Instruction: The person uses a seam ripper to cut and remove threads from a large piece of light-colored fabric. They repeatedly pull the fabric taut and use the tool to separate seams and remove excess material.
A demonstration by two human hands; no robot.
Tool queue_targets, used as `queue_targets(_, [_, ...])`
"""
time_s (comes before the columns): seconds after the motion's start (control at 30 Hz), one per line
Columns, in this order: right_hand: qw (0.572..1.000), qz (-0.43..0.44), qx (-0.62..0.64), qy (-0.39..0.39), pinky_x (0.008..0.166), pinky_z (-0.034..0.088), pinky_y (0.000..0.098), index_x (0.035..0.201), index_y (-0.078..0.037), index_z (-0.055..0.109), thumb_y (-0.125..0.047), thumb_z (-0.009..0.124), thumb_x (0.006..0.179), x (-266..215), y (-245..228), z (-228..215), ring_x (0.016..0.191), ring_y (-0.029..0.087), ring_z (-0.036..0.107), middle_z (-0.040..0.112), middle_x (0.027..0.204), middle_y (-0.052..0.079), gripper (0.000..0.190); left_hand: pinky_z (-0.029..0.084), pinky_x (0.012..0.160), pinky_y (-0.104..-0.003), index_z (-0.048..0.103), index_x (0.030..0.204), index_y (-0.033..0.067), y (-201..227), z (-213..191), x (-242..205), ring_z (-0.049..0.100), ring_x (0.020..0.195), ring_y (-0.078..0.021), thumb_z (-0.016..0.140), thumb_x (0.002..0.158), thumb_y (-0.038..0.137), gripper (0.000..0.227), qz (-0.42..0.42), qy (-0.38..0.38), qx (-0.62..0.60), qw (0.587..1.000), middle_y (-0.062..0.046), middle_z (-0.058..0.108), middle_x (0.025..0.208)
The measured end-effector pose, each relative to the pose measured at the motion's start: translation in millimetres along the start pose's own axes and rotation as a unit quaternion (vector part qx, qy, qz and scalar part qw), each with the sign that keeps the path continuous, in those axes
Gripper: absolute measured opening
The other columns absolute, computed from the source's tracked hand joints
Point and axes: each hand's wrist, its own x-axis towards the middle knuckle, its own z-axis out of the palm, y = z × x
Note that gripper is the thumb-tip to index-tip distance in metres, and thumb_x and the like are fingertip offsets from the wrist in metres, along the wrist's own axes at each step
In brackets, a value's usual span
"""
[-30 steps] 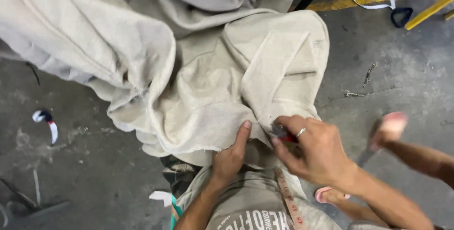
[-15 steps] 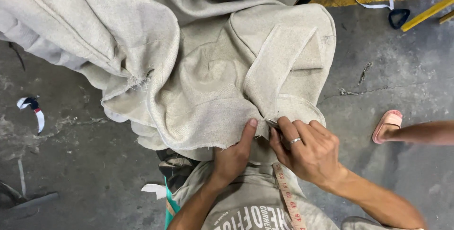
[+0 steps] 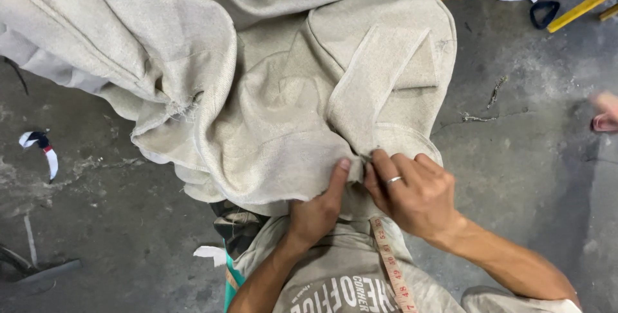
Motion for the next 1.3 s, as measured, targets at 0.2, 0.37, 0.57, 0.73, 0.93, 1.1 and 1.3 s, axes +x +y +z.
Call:
queue_targets(0.2, [0.848, 0.37, 0.369, -0.085, 0.052, 0.04, 0.0267, 0.078, -0.009, 0.065, -0.022, 0.068, 0.074, -30.4, 27.9, 22.3, 0.051, 0.013, 0.049, 0.058, 0.054, 0.01, 0.013, 0.031, 0.101, -0.038, 0.06, 0.108, -0.0048, -36.0, 7.4, -15.3, 0.057, 0.103, -0.017, 0.071, 0.077, 0.029, 0.047, -0.082, -0.063, -0.054, 0.993, -0.015, 0.065, 0.105])
queue_targets(0.37, [0.759, 0.397, 0.503, -0.117, 0.052, 0.034, 0.0209, 0.067, -0.006, 0.058, -0.019, 0.066, 0.079, 11.6, 36.3, 39.6, 0.053, 0.007, 0.042, 0.052, 0.052, 0.002, 0.019, 0.028, 0.103, -0.03, 0.048, 0.12, -0.0049, -1.8, 2.2, 8.8, 0.051, 0.107, -0.0101, 0.062, 0.085, 0.028, 0.05, -0.031, -0.151, -0.009, 0.988, -0.009, 0.058, 0.115])
queue_targets(0.57, [0.873, 0.387, 0.293, 0.048, 0.047, 0.039, 0.0226, 0.072, 0.0, 0.061, -0.009, 0.072, 0.076, -29.8, 36.4, 12.6, 0.049, 0.011, 0.048, 0.053, 0.055, 0.006, 0.015, 0.034, 0.101, -0.03, 0.055, 0.112, -0.005, 5.5, 0.6, 9.3, 0.05, 0.114, -0.0159, 0.059, 0.084, 0.026, 0.042, -0.013, -0.056, 0.016, 0.998, -0.015, 0.057, 0.117])
queue_targets(0.73, [0.868, 0.444, 0.106, 0.195, 0.051, 0.022, 0.0253, 0.065, 0.0, 0.043, 0.005, 0.061, 0.088, -98.4, 27.1, 0.1, 0.055, 0.009, 0.027, 0.032, 0.054, 0.003, 0.03, 0.029, 0.104, -0.033, 0.054, 0.117, -0.0007, 32.3, 9.8, 10.6, 0.044, 0.121, -0.0225, 0.058, 0.08, 0.031, 0.049, -0.047, -0.046, 0.038, 0.997, -0.015, 0.049, 0.128])
queue_targets(0.93, [0.71, 0.663, 0.232, -0.058, 0.046, 0.03, 0.0215, 0.082, -0.01, 0.059, -0.019, 0.074, 0.071, -123.3, 12.9, -10.9, 0.051, 0.007, 0.034, 0.044, 0.055, -0.001, 0.02, 0.012, 0.11, -0.025, 0.021, 0.136, 0.0001, -41.9, 22.7, -1.5, 0.014, 0.135, -0.0146, 0.033, 0.09, 0.036, 0.059, -0.353, -0.35, -0.309, 0.811, -0.006, 0.015, 0.147])
queue_targets(1.1, [0.852, 0.5, 0.13, -0.083, 0.052, 0.04, 0.0249, 0.097, -0.009, 0.057, -0.02, 0.062, 0.077, -109.0, 5.9, -47.1, 0.047, 0.011, 0.048, 0.054, 0.058, 0.001, 0.024, 0.032, 0.105, -0.025, 0.054, 0.122, 0.0167, 20.9, 17.3, 8.2, 0.043, 0.127, -0.0164, 0.037, 0.078, 0.052, 0.059, -0.345, -0.344, 0.022, 0.873, -0.002, 0.052, 0.13])
queue_targets(1.3, [0.974, 0.201, 0.073, -0.07, 0.054, 0.045, 0.0309, 0.1, -0.004, 0.056, -0.017, 0.062, 0.082, -60.9, -7.8, -30.8, 0.053, 0.02, 0.056, 0.065, 0.081, 0.007, 0.023, 0.025, 0.105, -0.027, 0.063, 0.11, 0.008, 14.0, 18.3, -2.6, 0.045, 0.123, -0.0212, 0.051, 0.079, 0.042, 0.048, -0.173, -0.19, 0.015, 0.966, -0.009, 0.06, 0.12])
